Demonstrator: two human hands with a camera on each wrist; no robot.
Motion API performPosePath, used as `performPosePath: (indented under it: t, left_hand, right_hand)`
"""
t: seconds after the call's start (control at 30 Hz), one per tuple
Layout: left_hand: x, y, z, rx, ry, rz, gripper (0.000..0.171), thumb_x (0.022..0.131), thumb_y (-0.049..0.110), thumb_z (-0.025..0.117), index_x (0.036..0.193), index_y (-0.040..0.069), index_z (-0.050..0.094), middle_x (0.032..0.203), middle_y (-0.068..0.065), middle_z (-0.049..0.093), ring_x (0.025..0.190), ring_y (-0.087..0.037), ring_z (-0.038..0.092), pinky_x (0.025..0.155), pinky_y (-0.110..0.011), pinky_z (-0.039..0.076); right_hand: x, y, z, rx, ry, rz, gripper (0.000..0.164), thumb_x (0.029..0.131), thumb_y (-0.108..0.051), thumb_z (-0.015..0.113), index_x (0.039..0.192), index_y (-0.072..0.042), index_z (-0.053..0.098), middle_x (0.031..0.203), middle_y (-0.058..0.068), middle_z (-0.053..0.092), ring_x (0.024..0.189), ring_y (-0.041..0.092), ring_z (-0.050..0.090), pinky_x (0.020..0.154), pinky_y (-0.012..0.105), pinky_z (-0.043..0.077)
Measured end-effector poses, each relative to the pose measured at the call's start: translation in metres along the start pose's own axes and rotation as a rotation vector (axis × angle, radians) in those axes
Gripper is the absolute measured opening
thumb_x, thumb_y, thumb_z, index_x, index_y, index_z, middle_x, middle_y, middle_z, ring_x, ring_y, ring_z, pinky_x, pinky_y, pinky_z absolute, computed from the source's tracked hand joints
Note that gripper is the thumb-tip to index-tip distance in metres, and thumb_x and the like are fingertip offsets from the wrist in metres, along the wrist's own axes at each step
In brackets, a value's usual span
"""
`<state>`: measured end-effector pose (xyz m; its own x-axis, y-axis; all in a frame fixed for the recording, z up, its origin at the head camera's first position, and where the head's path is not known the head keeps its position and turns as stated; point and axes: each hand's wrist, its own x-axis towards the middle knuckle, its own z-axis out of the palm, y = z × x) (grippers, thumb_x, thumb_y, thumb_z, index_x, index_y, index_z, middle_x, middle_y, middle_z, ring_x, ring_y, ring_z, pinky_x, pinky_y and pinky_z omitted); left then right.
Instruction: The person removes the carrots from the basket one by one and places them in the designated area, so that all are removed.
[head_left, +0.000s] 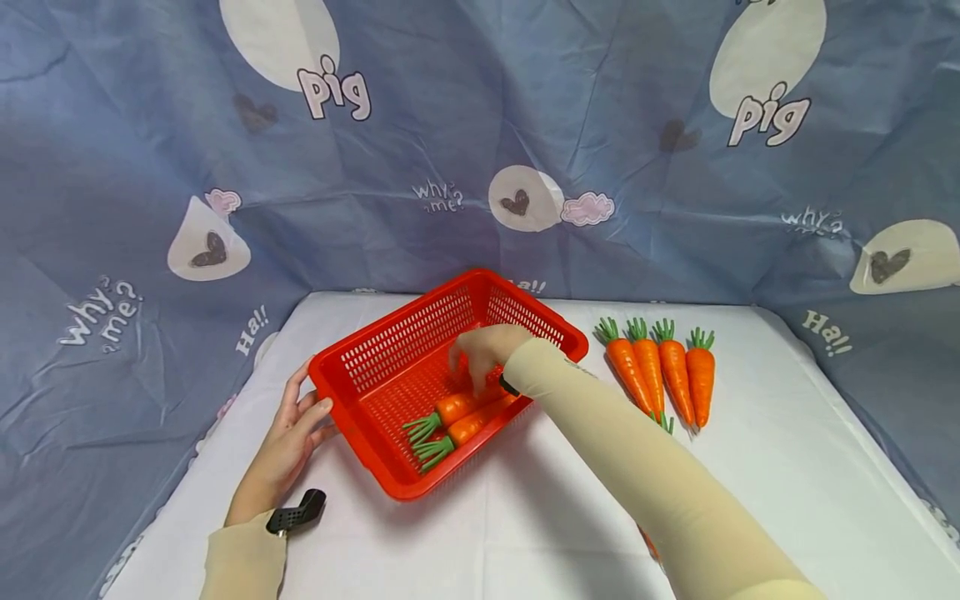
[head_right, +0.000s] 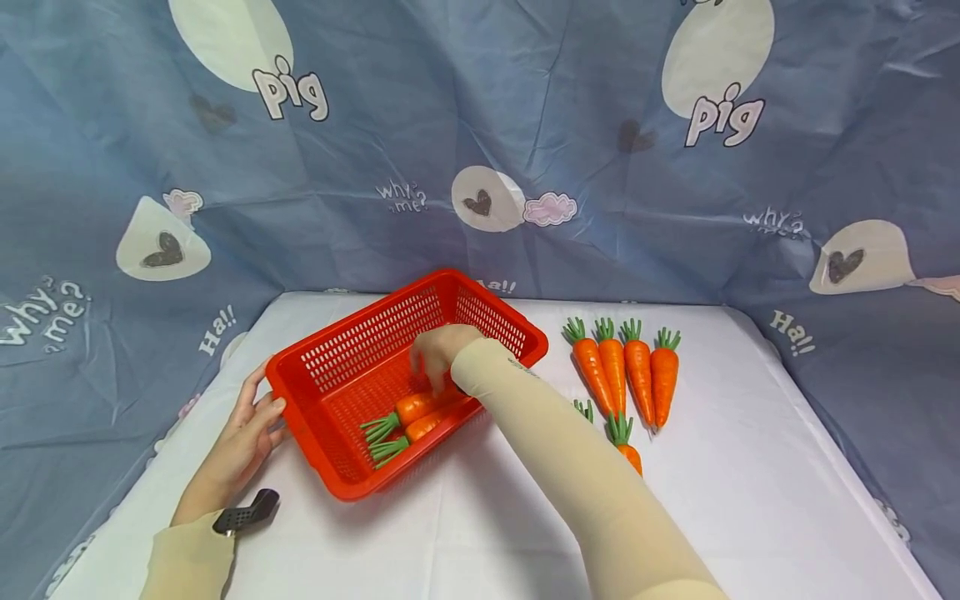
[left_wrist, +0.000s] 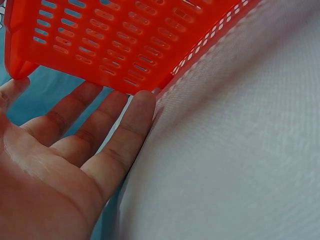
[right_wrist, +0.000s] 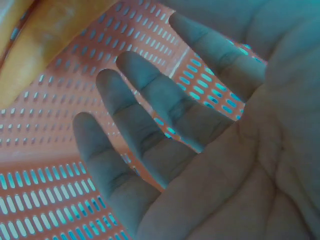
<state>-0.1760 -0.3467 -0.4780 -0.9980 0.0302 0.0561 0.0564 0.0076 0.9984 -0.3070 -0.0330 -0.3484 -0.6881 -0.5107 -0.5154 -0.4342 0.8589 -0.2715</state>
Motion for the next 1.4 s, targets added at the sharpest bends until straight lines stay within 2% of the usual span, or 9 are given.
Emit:
performPosePath:
  t: [0.1,0.23,0.43,0.6,0.83,1.0,1.17,1.4]
  left_hand:
    - [-0.001,0.0,-0.001,0.0,0.002,0.007,0.071,0.113,0.02,0.053,0.171,0.037,0.015,0.144,0.013,0.058,0.116,-0.002,0.069,0.094,-0.026,0.062]
    - [-0.001,0.0,-0.002,-0.006,-0.009,0.021,0.071,0.113,0.019,0.052,0.171,0.035,0.015,0.144,0.013,0.058,0.116,-0.002,0.07,0.094,-0.026,0.062]
    - [0.001,-0.002,0.001,-0.01,-0.011,0.023,0.07,0.113,0.019,0.052,0.171,0.035,0.016,0.144,0.012,0.06,0.115,-0.003,0.07,0.094,-0.026,0.062]
    - [0.001,-0.002,0.004,-0.011,-0.018,0.019,0.07,0.113,0.02,0.053,0.171,0.035,0.016,0.145,0.012,0.058,0.117,-0.002,0.07,0.095,-0.026,0.062]
    - [0.001,0.0,0.004,-0.004,-0.015,0.018,0.071,0.113,0.02,0.053,0.171,0.035,0.016,0.146,0.012,0.058,0.118,-0.001,0.069,0.095,-0.025,0.062]
    - [0.001,0.001,0.002,-0.008,-0.009,0.023,0.07,0.113,0.019,0.053,0.171,0.035,0.016,0.145,0.011,0.06,0.116,-0.002,0.07,0.094,-0.026,0.062]
    - [0.0,0.001,0.001,-0.012,-0.006,0.021,0.07,0.113,0.019,0.053,0.171,0.035,0.016,0.144,0.011,0.061,0.115,-0.003,0.071,0.094,-0.026,0.062]
    - [0.001,-0.001,0.0,-0.008,-0.005,0.016,0.071,0.113,0.02,0.053,0.171,0.035,0.016,0.143,0.014,0.06,0.115,-0.002,0.071,0.094,-0.025,0.062]
  right_hand:
    - [-0.002,0.0,0.004,-0.014,0.032,0.006,0.048,0.086,-0.013,0.087,0.13,-0.028,0.074,0.126,-0.004,0.067,0.111,0.024,0.06,0.083,0.038,0.058]
    - [-0.002,0.001,0.009,-0.064,0.058,0.005,0.044,0.088,-0.016,0.086,0.128,-0.029,0.074,0.126,-0.006,0.069,0.108,0.022,0.06,0.085,0.039,0.058]
    - [0.002,0.003,0.009,-0.108,0.062,0.011,0.036,0.093,-0.021,0.084,0.128,-0.028,0.076,0.129,-0.006,0.07,0.11,0.02,0.06,0.096,0.042,0.057]
    - [0.005,0.006,0.009,-0.113,0.046,0.015,0.032,0.097,-0.025,0.08,0.128,-0.029,0.076,0.128,-0.005,0.07,0.11,0.019,0.06,0.095,0.042,0.055]
    - [0.011,0.007,0.004,-0.072,-0.042,0.011,0.033,0.092,-0.025,0.083,0.124,-0.032,0.076,0.135,-0.005,0.066,0.117,0.019,0.055,0.099,0.038,0.052]
    - [0.012,0.004,0.002,-0.069,-0.075,0.025,0.037,0.089,-0.02,0.084,0.121,-0.036,0.077,0.132,-0.007,0.065,0.116,0.02,0.054,0.094,0.036,0.053]
    - [0.013,0.002,0.005,-0.068,-0.079,0.025,0.042,0.087,-0.017,0.084,0.124,-0.037,0.078,0.133,-0.008,0.066,0.117,0.02,0.054,0.092,0.035,0.053]
    - [0.009,-0.002,0.012,-0.029,-0.035,0.083,0.044,0.088,-0.017,0.084,0.126,-0.035,0.075,0.129,-0.007,0.065,0.115,0.023,0.056,0.086,0.035,0.057]
